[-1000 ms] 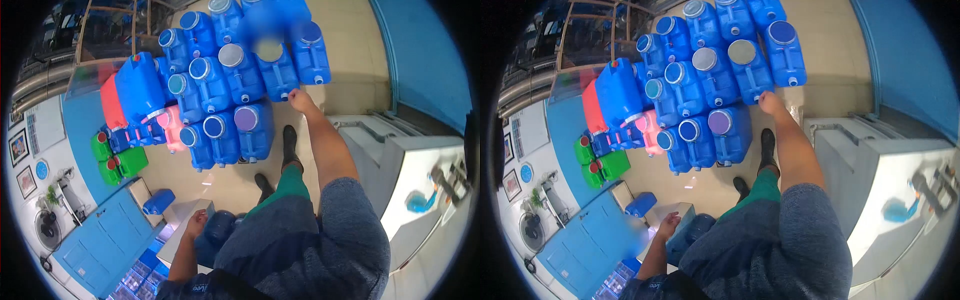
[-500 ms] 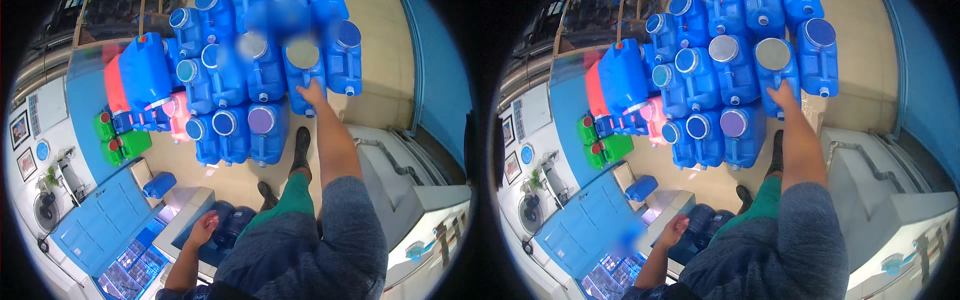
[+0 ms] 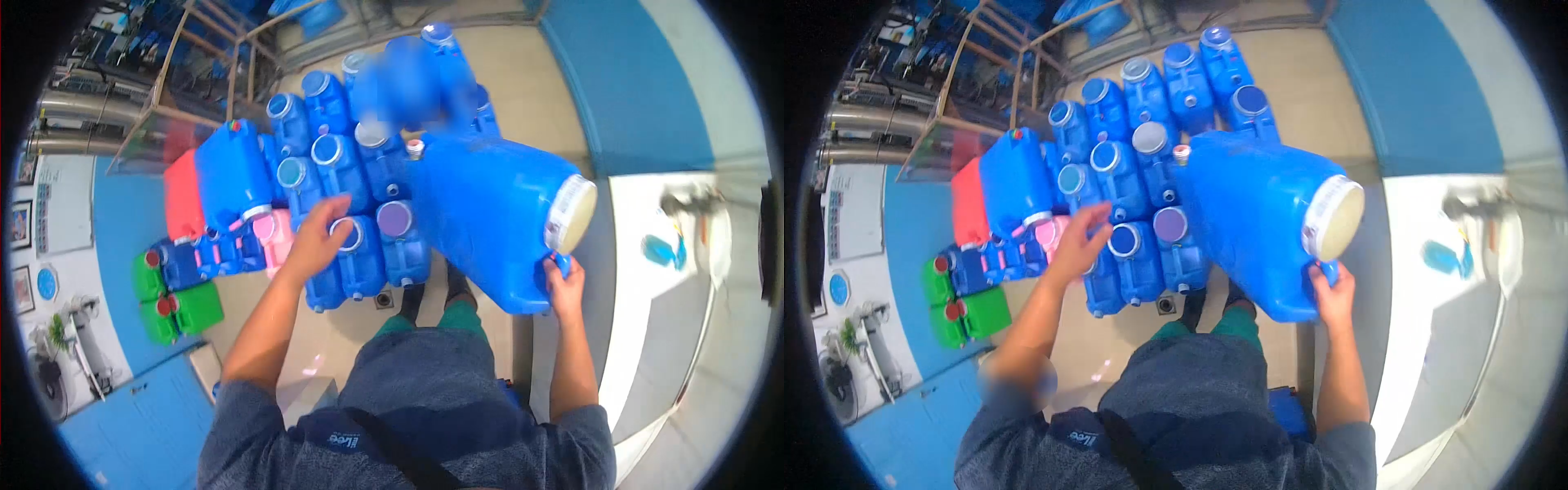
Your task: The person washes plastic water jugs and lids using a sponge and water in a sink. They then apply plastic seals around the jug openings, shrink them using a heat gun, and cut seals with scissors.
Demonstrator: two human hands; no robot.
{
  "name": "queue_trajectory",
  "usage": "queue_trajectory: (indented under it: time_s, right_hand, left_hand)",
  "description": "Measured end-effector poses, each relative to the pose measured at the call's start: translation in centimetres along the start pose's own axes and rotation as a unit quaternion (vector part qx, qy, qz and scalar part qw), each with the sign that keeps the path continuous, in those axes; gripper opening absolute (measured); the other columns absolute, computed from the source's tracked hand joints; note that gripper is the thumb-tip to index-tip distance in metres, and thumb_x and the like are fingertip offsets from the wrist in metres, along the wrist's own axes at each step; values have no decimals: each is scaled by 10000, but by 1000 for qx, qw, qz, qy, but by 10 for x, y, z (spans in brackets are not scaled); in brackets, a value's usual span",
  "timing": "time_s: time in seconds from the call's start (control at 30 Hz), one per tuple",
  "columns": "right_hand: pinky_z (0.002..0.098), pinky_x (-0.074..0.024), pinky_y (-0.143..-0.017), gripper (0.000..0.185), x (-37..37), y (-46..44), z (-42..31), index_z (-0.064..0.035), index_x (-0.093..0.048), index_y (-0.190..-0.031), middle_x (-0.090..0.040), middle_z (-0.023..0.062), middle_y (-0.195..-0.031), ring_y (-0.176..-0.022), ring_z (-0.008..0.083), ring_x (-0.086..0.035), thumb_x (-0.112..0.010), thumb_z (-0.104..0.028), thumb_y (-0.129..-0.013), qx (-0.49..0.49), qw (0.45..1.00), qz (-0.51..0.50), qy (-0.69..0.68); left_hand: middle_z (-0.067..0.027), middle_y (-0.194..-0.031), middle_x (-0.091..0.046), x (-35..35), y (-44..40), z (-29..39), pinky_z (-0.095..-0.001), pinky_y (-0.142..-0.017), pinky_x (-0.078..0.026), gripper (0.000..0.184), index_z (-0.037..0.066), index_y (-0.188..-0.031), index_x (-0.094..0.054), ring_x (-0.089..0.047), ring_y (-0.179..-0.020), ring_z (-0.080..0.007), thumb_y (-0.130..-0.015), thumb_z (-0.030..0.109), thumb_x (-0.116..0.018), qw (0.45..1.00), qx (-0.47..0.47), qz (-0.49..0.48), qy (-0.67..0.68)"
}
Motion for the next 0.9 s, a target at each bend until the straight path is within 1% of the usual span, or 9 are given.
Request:
queue_trajectory:
  time_s: [0.07,0.23,0.37,0.43,0.53,0.67,0.8,0.87,0.9]
  right_hand:
    - [251,-422,-507,191,56,64,-12,-34,-685,-939,-609,-18,-710,-546,70,-520,-738,-203,-866,42,998,46,-11]
    - [254,-470,-536,342,148,239,27,-36,-564,-1193,-648,76,-880,-629,135,-596,-667,-199,-911,159,952,203,-164]
    - [341,-510,-782,407,189,355,71,-33,-590,-1254,-671,82,-1071,-903,201,-627,-656,-142,-868,164,929,328,50]
    - [384,-530,-904,448,199,424,77,-32,-603,-1285,-683,85,-1166,-1041,234,-642,-651,-113,-847,164,893,409,90]
    - [362,-515,-870,371,236,527,3,-44,-642,-1116,-687,126,-945,-920,252,-661,-777,-130,-782,165,814,556,24]
    - [357,-435,-1020,479,253,699,0,-35,-556,-1236,-602,100,-1169,-1122,220,-568,-679,-48,-773,195,625,742,146]
    - [260,-485,-811,127,229,915,71,-13,-566,-1105,-604,77,-1034,-909,106,-567,-560,-78,-995,193,241,945,105]
    - [294,-502,-830,144,235,1006,145,10,-574,-1100,-632,85,-1041,-936,130,-596,-562,-82,-989,101,125,984,77]
    - [294,-502,-830,144,244,1040,188,10,-574,-1100,-632,85,-1041,-936,130,-596,-562,-82,-989,98,118,985,74]
  left_hand:
    - [-137,-1262,-601,1,-33,80,-375,-973,-498,477,35,-1352,-549,-595,-1169,-237,-920,172,-700,986,-108,-9,-125]
    - [-119,-1242,-595,-25,-40,242,-378,-1003,-475,498,42,-1325,-554,-582,-1165,-246,-883,179,-739,952,-302,-44,-20]
    - [-90,-1191,-598,-88,14,381,-338,-983,-457,445,58,-1208,-569,-579,-1114,-200,-815,132,-766,881,-454,-129,34]
    - [-64,-1068,-566,-136,25,416,-307,-891,-460,365,54,-1137,-519,-556,-985,-156,-822,41,-704,858,-484,-155,81]
    - [-38,-1021,-525,-213,71,471,-223,-816,-409,298,65,-1093,-502,-503,-912,-95,-852,-38,-645,816,-432,-277,265]
    - [-39,-1024,-529,-286,161,540,-210,-823,-397,296,64,-1063,-491,-501,-908,-101,-853,-72,-649,780,-451,-292,320]
    - [-47,-997,-536,-353,239,581,-230,-800,-404,318,61,-1058,-480,-480,-884,-96,-853,-59,-692,762,-465,-288,347]
    - [-50,-984,-535,-391,264,594,-251,-813,-407,304,60,-1041,-486,-475,-887,-102,-850,-49,-696,767,-465,-291,333]
    - [-49,-984,-533,-408,280,602,-273,-833,-406,283,61,-1013,-493,-474,-893,-114,-848,-34,-702,758,-499,-284,309]
Point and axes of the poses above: each hand's wrist, its own y-axis away from the middle knuckle, its own x-axis out of the back of the hand, z = x × y, the point moved 9 cm from there along -y, towards the middle knuckle
